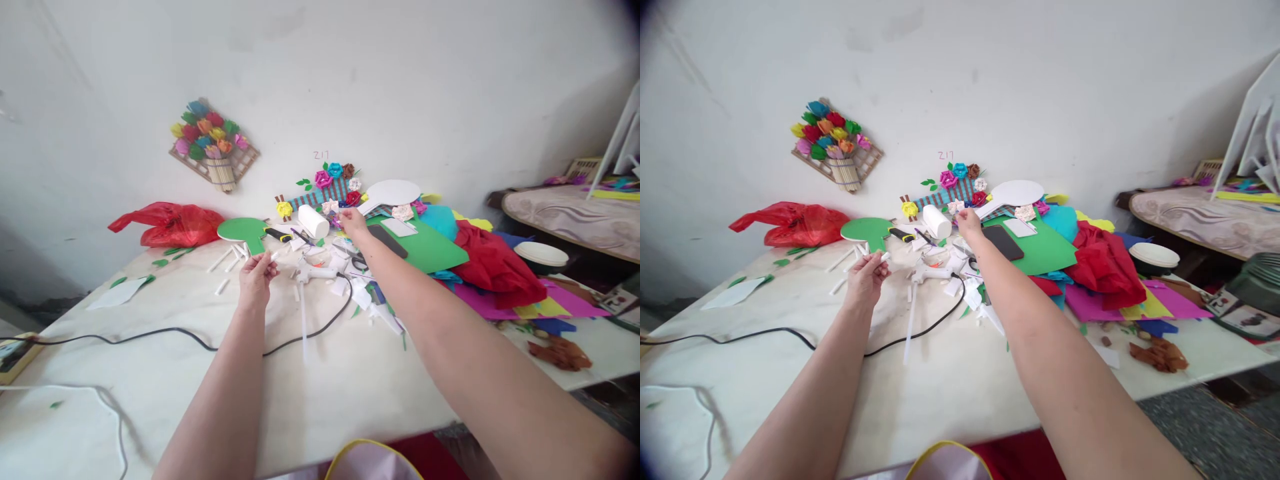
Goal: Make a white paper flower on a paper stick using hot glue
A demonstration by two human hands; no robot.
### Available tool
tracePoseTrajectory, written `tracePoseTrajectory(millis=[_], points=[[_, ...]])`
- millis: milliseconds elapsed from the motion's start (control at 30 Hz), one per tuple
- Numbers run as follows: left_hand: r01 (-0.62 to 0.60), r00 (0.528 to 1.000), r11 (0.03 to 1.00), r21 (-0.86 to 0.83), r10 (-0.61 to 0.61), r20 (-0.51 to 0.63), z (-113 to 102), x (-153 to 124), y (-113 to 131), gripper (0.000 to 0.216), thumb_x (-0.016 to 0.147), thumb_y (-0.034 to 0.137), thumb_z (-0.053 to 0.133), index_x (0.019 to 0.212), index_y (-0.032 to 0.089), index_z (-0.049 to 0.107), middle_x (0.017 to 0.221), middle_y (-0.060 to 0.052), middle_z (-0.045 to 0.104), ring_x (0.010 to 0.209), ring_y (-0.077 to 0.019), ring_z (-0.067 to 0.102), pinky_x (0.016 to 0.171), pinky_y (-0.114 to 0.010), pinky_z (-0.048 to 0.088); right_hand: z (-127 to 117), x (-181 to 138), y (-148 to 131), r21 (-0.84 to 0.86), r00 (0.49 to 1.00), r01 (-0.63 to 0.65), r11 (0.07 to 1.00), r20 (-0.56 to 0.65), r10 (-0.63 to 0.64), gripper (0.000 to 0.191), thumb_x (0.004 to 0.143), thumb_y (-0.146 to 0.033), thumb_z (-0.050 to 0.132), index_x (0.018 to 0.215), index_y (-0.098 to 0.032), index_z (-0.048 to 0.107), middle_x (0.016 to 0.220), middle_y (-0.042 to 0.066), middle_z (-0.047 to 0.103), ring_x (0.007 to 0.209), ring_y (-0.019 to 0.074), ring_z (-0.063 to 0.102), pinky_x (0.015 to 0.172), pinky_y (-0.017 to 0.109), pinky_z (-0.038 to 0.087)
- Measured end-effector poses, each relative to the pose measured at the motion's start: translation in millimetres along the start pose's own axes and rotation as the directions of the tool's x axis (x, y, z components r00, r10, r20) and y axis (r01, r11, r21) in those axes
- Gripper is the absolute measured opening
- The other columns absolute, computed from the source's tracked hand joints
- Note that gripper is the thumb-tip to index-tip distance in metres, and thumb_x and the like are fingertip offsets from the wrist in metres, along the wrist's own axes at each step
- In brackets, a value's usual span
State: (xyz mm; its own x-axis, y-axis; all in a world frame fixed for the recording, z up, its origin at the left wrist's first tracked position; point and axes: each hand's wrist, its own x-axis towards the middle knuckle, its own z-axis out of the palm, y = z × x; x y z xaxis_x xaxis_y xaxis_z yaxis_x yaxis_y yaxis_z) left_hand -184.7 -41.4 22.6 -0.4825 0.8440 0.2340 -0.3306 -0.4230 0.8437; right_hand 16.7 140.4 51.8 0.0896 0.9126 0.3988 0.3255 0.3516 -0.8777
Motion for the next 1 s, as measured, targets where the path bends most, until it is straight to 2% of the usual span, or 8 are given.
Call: tracePoseTrajectory(millis=[133, 267, 367, 467, 567, 733, 833, 1000], points=[[-0.004, 1.0, 1.0, 0.012, 0.004, 0.0, 0.2, -0.3, -0.1, 0.03, 0.055, 0.032, 0.074, 0.072, 0.014, 0.057, 0.052, 0.003, 0.056, 0.042, -0.005, 0.046, 0.049, -0.02, 0.043, -13.6, 15.3, -1.8, -0.24, 0.999, 0.05, 0.97, 0.014, -0.048, 0.024, 0.077, -0.02, 0.046, 0.097, -0.014, 0.058, 0.096, 0.006, 0.064, 0.084, 0.0143, 0.059, 0.073, 0.024, 0.044], [-0.013, 1.0, 1.0, 0.026, 0.013, -0.004, 2.2, -1.5, 0.1, 0.031, 0.054, 0.031, 0.075, 0.074, 0.013, 0.058, 0.051, 0.003, 0.056, 0.043, -0.0058, 0.049, 0.05, -0.021, 0.043, -27.3, 12.8, -8.1, -0.603, 0.993, 0.034, 0.797, 0.109, 0.041, 0.018, 0.075, -0.026, 0.053, 0.081, -0.015, 0.066, 0.089, 0.01, 0.066, 0.089, 0.0216, 0.06, 0.074, 0.028, 0.042], [-0.03, 1.0, 0.999, 0.028, 0.03, 0.006, 3.5, -1.8, -0.6, 0.033, 0.053, 0.03, 0.075, 0.075, 0.014, 0.058, 0.054, 0.002, 0.057, 0.047, -0.0071, 0.052, 0.051, -0.021, 0.043, -27.6, 0.5, -15.9, -0.648, 0.997, 0.054, 0.759, 0.075, -0.006, 0.027, 0.078, -0.038, 0.05, 0.079, -0.016, 0.067, 0.092, 0.012, 0.066, 0.09, 0.0238, 0.06, 0.073, 0.03, 0.042], [-0.046, 0.999, 0.998, 0.048, 0.045, 0.021, 4.6, -1.8, -1.8, 0.035, 0.052, 0.032, 0.076, 0.078, 0.014, 0.059, 0.057, 0.003, 0.058, 0.05, -0.0083, 0.055, 0.052, -0.021, 0.044, -18.6, -25.8, -29.3, -0.504, 0.994, 0.079, 0.86, 0.107, -0.029, 0.023, 0.077, -0.037, 0.052, 0.077, -0.017, 0.065, 0.084, 0.008, 0.067, 0.078, 0.0186, 0.061, 0.067, 0.027, 0.043], [-0.064, 0.997, 0.995, 0.077, 0.061, 0.042, 7.1, -2.9, -2.7, 0.037, 0.052, 0.032, 0.076, 0.08, 0.015, 0.059, 0.056, 0.004, 0.058, 0.05, -0.0087, 0.056, 0.052, -0.021, 0.045, -7.0, -66.8, -45.8, -0.113, 0.958, 0.03, 0.993, 0.286, 0.003, 0.022, 0.08, -0.033, 0.048, 0.078, -0.016, 0.061, 0.073, 0.004, 0.066, 0.049, 0.009, 0.052, 0.05, 0.021, 0.041], [-0.077, 0.994, 0.99, 0.114, 0.068, 0.086, 15.5, -8.2, -2.2, 0.035, 0.054, 0.031, 0.075, 0.081, 0.014, 0.059, 0.055, 0.003, 0.058, 0.049, -0.0079, 0.055, 0.051, -0.02, 0.043, 7.7, -129.6, -60.2, 0.232, 0.852, -0.027, 0.972, 0.513, -0.099, 0.02, 0.073, -0.032, 0.058, 0.081, -0.014, 0.06, 0.068, 0.001, 0.062, 0.043, 0.0054, 0.046, 0.042, 0.018, 0.038], [-0.076, 0.992, 0.989, 0.128, 0.062, 0.11, 20.8, -11.6, -1.2, 0.035, 0.054, 0.03, 0.076, 0.08, 0.014, 0.06, 0.056, 0.003, 0.059, 0.048, -0.0064, 0.053, 0.052, -0.02, 0.044, 15.3, -144.2, -55.0, 0.318, 0.852, 0.082, 0.944, 0.47, -0.232, 0.03, 0.066, -0.028, 0.065, 0.092, -0.016, 0.06, 0.072, 0.001, 0.062, 0.049, 0.0069, 0.051, 0.047, 0.019, 0.042], [-0.076, 0.987, 0.985, 0.155, 0.053, 0.148, 25.9, -14.6, -1.0, 0.035, 0.054, 0.032, 0.076, 0.08, 0.014, 0.06, 0.059, 0.002, 0.061, 0.05, -0.0073, 0.054, 0.053, -0.02, 0.043, 20.1, -147.0, -41.0, 0.331, 0.876, 0.191, 0.924, 0.368, -0.313, 0.032, 0.066, -0.019, 0.062, 0.098, -0.018, 0.06, 0.073, -0.001, 0.062, 0.054, 0.0085, 0.055, 0.055, 0.023, 0.045]])
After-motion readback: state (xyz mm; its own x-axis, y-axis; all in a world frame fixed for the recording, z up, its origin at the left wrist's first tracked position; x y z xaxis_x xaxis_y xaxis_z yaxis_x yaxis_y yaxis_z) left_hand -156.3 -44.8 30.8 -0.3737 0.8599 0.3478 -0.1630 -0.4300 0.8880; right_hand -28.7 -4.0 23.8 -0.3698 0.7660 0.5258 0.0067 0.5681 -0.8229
